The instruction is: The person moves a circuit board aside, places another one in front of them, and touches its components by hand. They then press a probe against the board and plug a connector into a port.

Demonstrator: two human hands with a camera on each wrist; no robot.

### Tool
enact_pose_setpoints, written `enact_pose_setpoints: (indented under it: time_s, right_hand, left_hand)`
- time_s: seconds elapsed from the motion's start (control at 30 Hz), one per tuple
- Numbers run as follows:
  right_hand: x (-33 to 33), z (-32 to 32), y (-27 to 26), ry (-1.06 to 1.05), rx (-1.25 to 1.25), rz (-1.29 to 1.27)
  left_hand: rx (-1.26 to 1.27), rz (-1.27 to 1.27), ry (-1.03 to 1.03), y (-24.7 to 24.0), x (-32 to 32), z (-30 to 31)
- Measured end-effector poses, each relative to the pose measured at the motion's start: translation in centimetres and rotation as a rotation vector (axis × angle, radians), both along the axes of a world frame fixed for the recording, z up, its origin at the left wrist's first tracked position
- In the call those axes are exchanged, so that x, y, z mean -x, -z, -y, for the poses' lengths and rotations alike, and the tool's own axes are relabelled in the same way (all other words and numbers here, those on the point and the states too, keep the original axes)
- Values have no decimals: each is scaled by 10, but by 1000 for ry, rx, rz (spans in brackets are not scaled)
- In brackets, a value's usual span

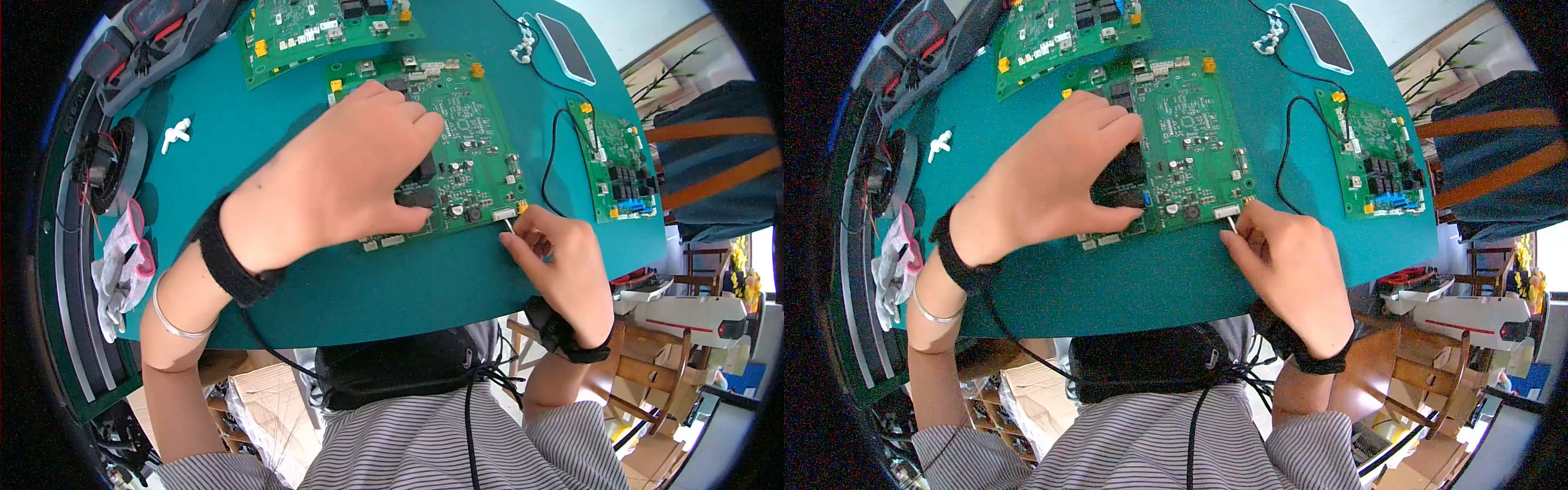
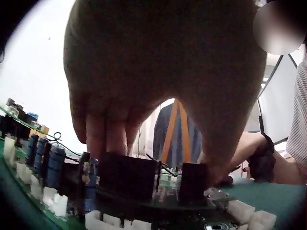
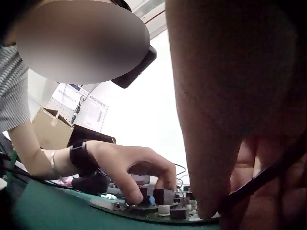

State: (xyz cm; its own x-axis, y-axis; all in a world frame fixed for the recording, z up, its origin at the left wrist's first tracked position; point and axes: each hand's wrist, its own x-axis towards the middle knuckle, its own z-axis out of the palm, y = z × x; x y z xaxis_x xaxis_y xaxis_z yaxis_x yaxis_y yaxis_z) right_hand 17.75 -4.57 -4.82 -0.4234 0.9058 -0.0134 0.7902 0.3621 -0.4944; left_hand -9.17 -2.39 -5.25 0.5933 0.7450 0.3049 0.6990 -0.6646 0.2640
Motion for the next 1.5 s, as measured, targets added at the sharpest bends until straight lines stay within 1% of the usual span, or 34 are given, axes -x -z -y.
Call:
enact_pose_setpoints:
  time_s: [0.03, 0.07, 0.13, 0.17, 0.2, 0.27, 0.3, 0.33, 0.37, 0.4, 0.43, 0.47, 0.53, 0.6, 0.67, 0.7, 0.73, 0.8, 0.87, 0.93, 1.0, 1.07, 1.1, 1.17, 1.2, 1.27, 1.3, 1.37, 1.5]
  right_hand:
    - [-4, -1, 1, 41, 4, -2]
    - [-8, -2, 2, 41, 3, -4]
    - [-15, -3, 3, 66, -73, -18]
    - [-16, -4, 0, 56, -91, 16]
    - [-17, -6, -2, 61, -92, 15]
    - [-19, -13, -5, -23, -117, -2]
    - [-17, -16, -10, -51, -100, 24]
    - [-15, -21, -13, -48, -104, 21]
    - [-13, -27, -17, -116, -123, 36]
    - [-12, -34, -19, -186, -143, 51]
    - [-11, -40, -21, -265, -177, 69]
    - [-9, -48, -22, -265, -187, 64]
    - [-3, -64, -24, -450, -195, 110]
    - [3, -81, -26, -480, -181, 137]
    - [9, -91, -26, -495, -97, 131]
    - [10, -94, -20, -507, -164, 99]
    - [11, -96, -15, -513, -176, 100]
    - [12, -97, -7, -576, -275, -69]
    - [10, -95, -5, -578, -308, -100]
    - [7, -88, -7, -428, -282, -247]
    - [5, -85, -5, -397, -248, -230]
    - [3, -83, -6, -388, -30, -171]
    - [1, -82, -7, -387, -24, -172]
    - [-2, -82, -7, -466, 98, -141]
    - [-1, -82, -4, -466, 105, -142]
    - [2, -81, 2, -478, -80, -148]
    - [2, -81, 3, -478, -74, -148]
    - [2, -81, 2, -392, -22, -139]
    - [-2, -81, -8, -372, -7, -60]
  left_hand:
    - [-12, 13, -23, 0, -5, 2]
    - [-14, 12, -23, 0, -8, 5]
    - [-22, 42, -96, 0, -15, 13]
    - [-36, 40, -118, -1, -17, 16]
    - [-36, 39, -113, -2, -19, 20]
    - [-6, 65, -186, -3, -22, 26]
    - [-9, 62, -182, -4, -24, 29]
    - [3, 22, -240, -7, -26, 31]
    - [14, -18, -297, -8, -27, 32]
    - [7, -22, -295, -8, -28, 32]
    - [9, -29, -343, -6, -28, 31]
    - [9, -37, -394, -5, -28, 31]
    - [2, -35, -406, -5, -29, 31]
    - [-5, -31, -419, -9, -30, 32]
    - [79, -77, -439, -14, -30, 33]
    - [57, -70, -440, -13, -29, 34]
    - [47, -69, -446, -13, -29, 34]
    - [72, -46, -436, -14, -28, 34]
    - [94, -32, -435, -14, -27, 32]
    - [94, -36, -427, -16, -27, 33]
    - [113, -37, -427, -16, -28, 32]
    - [124, -42, -425, -17, -26, 31]
    - [124, -44, -418, -17, -26, 31]
    - [130, -48, -408, -18, -27, 30]
    - [131, -58, -409, -20, -27, 30]
    - [140, -68, -410, -20, -27, 30]
    - [139, -70, -410, -20, -27, 30]
    - [141, -71, -408, -20, -27, 29]
    - [107, -100, -370, -18, -25, 26]
